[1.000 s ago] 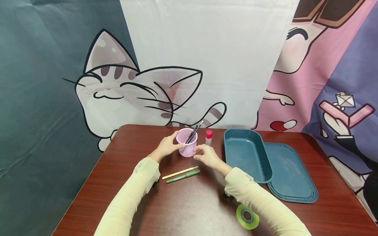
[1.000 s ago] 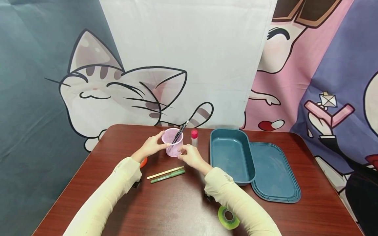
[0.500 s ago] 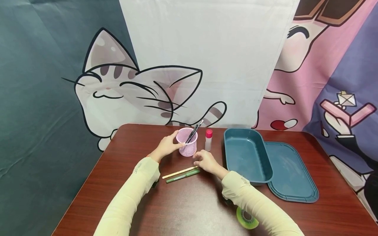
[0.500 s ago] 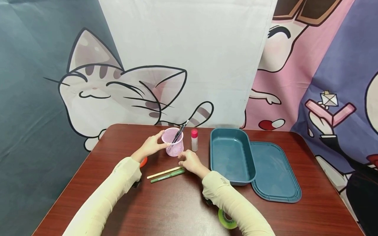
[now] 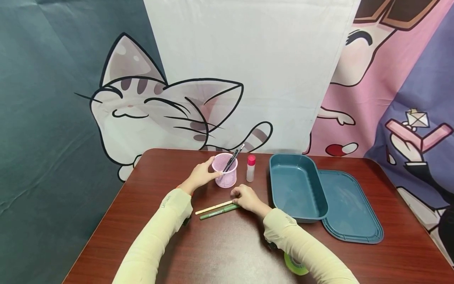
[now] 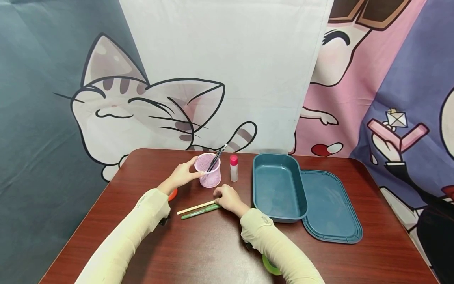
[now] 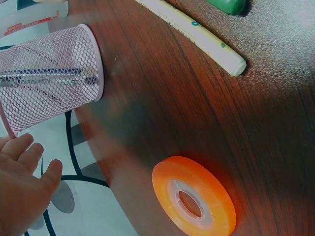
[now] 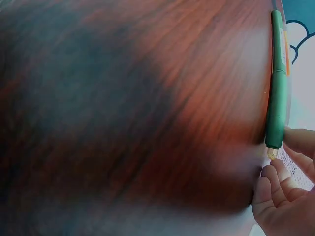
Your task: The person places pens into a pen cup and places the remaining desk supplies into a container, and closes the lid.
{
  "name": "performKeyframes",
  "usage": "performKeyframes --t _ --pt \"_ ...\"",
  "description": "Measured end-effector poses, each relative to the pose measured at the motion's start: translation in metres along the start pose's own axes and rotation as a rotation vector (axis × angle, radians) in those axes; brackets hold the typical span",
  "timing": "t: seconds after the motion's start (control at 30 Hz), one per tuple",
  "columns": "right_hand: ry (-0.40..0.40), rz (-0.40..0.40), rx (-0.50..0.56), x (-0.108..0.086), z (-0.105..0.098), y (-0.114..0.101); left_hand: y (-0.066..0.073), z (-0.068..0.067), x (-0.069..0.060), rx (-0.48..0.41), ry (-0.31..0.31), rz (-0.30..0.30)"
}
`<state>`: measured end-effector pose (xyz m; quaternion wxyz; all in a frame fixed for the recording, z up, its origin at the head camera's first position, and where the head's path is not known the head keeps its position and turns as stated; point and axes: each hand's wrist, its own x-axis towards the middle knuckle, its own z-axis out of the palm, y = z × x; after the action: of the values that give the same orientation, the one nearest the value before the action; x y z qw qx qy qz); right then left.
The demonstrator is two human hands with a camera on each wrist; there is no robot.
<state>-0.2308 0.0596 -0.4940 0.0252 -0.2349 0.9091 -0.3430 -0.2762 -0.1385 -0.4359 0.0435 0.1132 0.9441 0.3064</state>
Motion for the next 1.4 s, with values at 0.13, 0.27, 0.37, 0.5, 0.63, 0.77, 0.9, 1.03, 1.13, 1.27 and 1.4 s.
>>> performKeyframes --t 0.13,0.27,0.37,0.5,0.63,0.77,0.9,1.03,1.13,1.27,1.4 --pt "-0.014 -0.008 -0.048 -0.001 0.002 0.0 0.0 0.0 0.001 0.0 0.008 0.013" --pt "-0.033 0.007 -0.101 -0.003 0.003 -0.001 -0.001 0.0 0.002 0.008 0.012 0.022" --pt "-0.041 0.026 -0.116 -0.004 0.003 -0.003 -0.001 0.0 0.002 0.009 0.012 0.028" --pt "-0.038 0.021 -0.137 -0.005 0.003 -0.003 0.0 -0.001 0.002 0.006 0.011 0.03" --pt "-0.048 0.018 -0.159 -0.006 0.003 -0.002 0.0 -0.001 0.001 0.006 0.007 0.026" --pt "-0.068 0.022 -0.168 -0.006 0.004 0.0 0.001 0.0 0.0 0.002 0.003 0.022" --pt "-0.074 0.006 -0.156 -0.006 0.004 0.001 0.001 0.0 0.0 0.003 -0.001 0.014" --pt "-0.057 -0.014 -0.113 -0.005 -0.001 0.0 0.001 0.001 0.0 0.002 -0.003 0.012" --pt "-0.044 -0.033 -0.096 -0.005 -0.006 -0.002 0.0 0.001 0.0 0.0 0.002 0.018" --pt "-0.035 -0.061 -0.079 -0.004 -0.016 -0.007 0.0 0.0 -0.001 -0.002 0.007 0.022" --pt "-0.038 -0.084 -0.058 -0.005 -0.029 -0.012 0.0 0.0 0.0 0.002 0.013 0.026"
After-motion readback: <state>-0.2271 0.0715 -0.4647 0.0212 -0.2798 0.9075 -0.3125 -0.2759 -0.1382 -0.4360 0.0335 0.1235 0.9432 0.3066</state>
